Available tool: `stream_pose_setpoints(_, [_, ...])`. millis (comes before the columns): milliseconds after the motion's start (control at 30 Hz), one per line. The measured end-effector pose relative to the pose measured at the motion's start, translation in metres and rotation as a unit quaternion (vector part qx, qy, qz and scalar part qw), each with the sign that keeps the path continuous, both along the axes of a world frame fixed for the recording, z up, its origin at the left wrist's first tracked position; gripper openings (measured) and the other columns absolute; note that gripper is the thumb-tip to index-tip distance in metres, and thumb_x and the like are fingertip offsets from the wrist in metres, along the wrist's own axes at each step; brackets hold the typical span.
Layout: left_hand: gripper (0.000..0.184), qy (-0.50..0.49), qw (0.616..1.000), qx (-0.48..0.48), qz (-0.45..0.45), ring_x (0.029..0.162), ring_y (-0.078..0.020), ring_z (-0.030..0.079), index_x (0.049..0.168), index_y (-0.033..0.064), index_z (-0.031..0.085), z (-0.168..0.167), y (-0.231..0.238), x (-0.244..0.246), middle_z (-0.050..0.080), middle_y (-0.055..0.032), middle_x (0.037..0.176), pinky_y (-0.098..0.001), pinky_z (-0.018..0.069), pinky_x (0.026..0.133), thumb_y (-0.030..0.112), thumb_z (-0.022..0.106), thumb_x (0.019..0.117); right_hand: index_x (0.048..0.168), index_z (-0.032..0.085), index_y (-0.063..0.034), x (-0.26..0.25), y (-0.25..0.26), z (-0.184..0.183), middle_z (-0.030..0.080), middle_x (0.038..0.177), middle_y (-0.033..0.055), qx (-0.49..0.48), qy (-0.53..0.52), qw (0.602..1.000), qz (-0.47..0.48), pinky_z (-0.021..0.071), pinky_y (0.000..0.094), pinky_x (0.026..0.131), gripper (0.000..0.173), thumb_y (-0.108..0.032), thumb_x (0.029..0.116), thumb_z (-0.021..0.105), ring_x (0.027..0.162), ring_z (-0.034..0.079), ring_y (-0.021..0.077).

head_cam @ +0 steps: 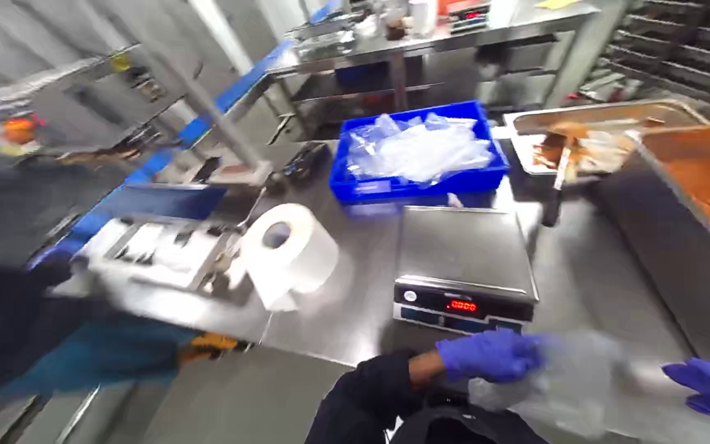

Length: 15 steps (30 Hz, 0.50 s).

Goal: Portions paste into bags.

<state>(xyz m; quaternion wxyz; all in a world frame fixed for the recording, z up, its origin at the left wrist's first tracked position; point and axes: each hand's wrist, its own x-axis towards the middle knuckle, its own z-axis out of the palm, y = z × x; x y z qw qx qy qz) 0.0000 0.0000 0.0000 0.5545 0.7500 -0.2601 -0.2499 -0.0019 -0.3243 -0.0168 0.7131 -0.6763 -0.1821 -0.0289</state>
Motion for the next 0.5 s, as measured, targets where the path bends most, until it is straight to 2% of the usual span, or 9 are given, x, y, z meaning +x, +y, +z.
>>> stream_pose_setpoints(67, [0.042, -0.011, 0.993, -0.069, 0.099, 0.12, -0.0346, 0.062, 0.142, -0.0137, 0.047, -0.003, -0.026, 0.012, 0.062, -0.0311, 0.129, -0.0468, 0.0471, 0.107, 0.002, 0.042, 0.1035, 0.124, 0.074, -0.0246, -0.039, 0.004, 0.008, 0.078, 0.113, -0.0051, -0.02, 0.028, 0.999, -0.036, 0.0623, 0.0261, 0.083, 0.029, -0.035, 0.1073, 0.053, 0.099, 0.075, 0.0097])
stream_pose_setpoints(133, [0.049, -0.01, 0.985, -0.086, 0.151, 0.125, -0.034, 0.06, 0.151, -0.0128, 0.033, -0.002, -0.057, 0.024, 0.058, -0.032, 0.135, -0.0451, 0.0455, 0.11, 0.003, 0.04, 0.105, 0.139, 0.065, -0.027, -0.059, 0.024, 0.007, 0.07, 0.133, -0.0022, -0.045, 0.044, 0.996, -0.056, 0.0612, 0.0319, 0.092, 0.039, -0.039, 0.1023, 0.061, 0.117, 0.069, 0.0154])
stream_pose_setpoints(200, [0.058, -0.014, 0.989, -0.046, 0.142, 0.124, -0.0374, 0.061, 0.157, -0.0102, 0.019, -0.002, -0.086, 0.026, 0.057, -0.0336, 0.136, -0.0481, 0.0461, 0.109, 0.005, 0.04, 0.1058, 0.156, 0.045, -0.0209, -0.066, 0.053, -0.006, 0.052, 0.155, 0.0022, -0.107, 0.087, 0.985, -0.104, 0.0562, 0.0368, 0.102, 0.077, -0.049, 0.0897, 0.072, 0.135, 0.056, 0.0178])
stream_pose_setpoints(267, [0.065, -0.035, 0.994, 0.005, 0.107, 0.127, -0.0388, 0.06, 0.159, -0.0088, 0.008, -0.007, -0.111, 0.026, 0.053, -0.0336, 0.141, -0.0488, 0.0451, 0.111, 0.007, 0.043, 0.1062, 0.162, 0.032, -0.0108, -0.061, 0.081, -0.019, 0.043, 0.161, 0.0095, -0.148, 0.149, 0.962, -0.175, 0.0528, 0.0367, 0.104, 0.095, -0.036, 0.0809, 0.076, 0.135, 0.055, 0.0162])
stream_pose_setpoints(300, [0.069, -0.038, 0.994, 0.041, 0.09, 0.125, -0.0395, 0.061, 0.16, -0.0062, 0.004, -0.007, -0.118, 0.028, 0.053, -0.0327, 0.142, -0.05, 0.0456, 0.11, 0.009, 0.045, 0.1061, 0.163, 0.027, -0.0082, -0.054, 0.089, -0.025, 0.042, 0.161, 0.0119, -0.136, 0.175, 0.956, -0.191, 0.051, 0.0351, 0.106, 0.096, -0.025, 0.0814, 0.075, 0.134, 0.056, 0.0152])
stream_pose_setpoints(367, [0.079, -0.034, 0.99, 0.122, 0.069, 0.113, -0.041, 0.067, 0.162, 0.0002, 0.0, -0.005, -0.127, 0.036, 0.061, -0.0303, 0.132, -0.0549, 0.0512, 0.101, 0.01, 0.052, 0.1034, 0.162, 0.024, -0.0047, -0.042, 0.091, -0.035, 0.051, 0.153, 0.0136, -0.1, 0.204, 0.953, -0.202, 0.0513, 0.0273, 0.105, 0.089, -0.01, 0.0866, 0.07, 0.127, 0.06, 0.0085])
stream_pose_setpoints(400, [0.083, -0.033, 0.985, 0.158, 0.057, 0.108, -0.0409, 0.069, 0.163, 0.0028, -0.001, -0.004, -0.131, 0.038, 0.063, -0.029, 0.13, -0.0565, 0.0534, 0.096, 0.011, 0.055, 0.1021, 0.159, 0.03, -0.001, -0.037, 0.089, -0.039, 0.057, 0.145, 0.0148, -0.107, 0.213, 0.947, -0.214, 0.0525, 0.0264, 0.102, 0.081, -0.008, 0.0882, 0.069, 0.12, 0.063, 0.0072])
stream_pose_setpoints(433, [0.085, -0.039, 0.981, 0.186, 0.045, 0.107, -0.0401, 0.069, 0.163, 0.004, -0.002, -0.006, -0.136, 0.037, 0.059, -0.028, 0.137, -0.0567, 0.0549, 0.094, 0.011, 0.056, 0.1016, 0.152, 0.041, 0.0033, -0.034, 0.087, -0.042, 0.065, 0.131, 0.0164, -0.13, 0.223, 0.936, -0.239, 0.0548, 0.0306, 0.096, 0.07, -0.006, 0.0881, 0.068, 0.11, 0.066, 0.01])
stream_pose_setpoints(500, [0.081, -0.051, 0.971, 0.23, 0.035, 0.116, -0.0375, 0.066, 0.163, 0.0044, -0.002, -0.006, -0.154, 0.033, 0.038, -0.0275, 0.157, -0.0517, 0.0551, 0.096, 0.009, 0.052, 0.1032, 0.131, 0.059, 0.0084, -0.027, 0.073, -0.047, 0.07, 0.111, 0.0209, -0.166, 0.244, 0.908, -0.299, 0.0555, 0.0437, 0.089, 0.041, -0.004, 0.0921, 0.065, 0.096, 0.068, 0.021])
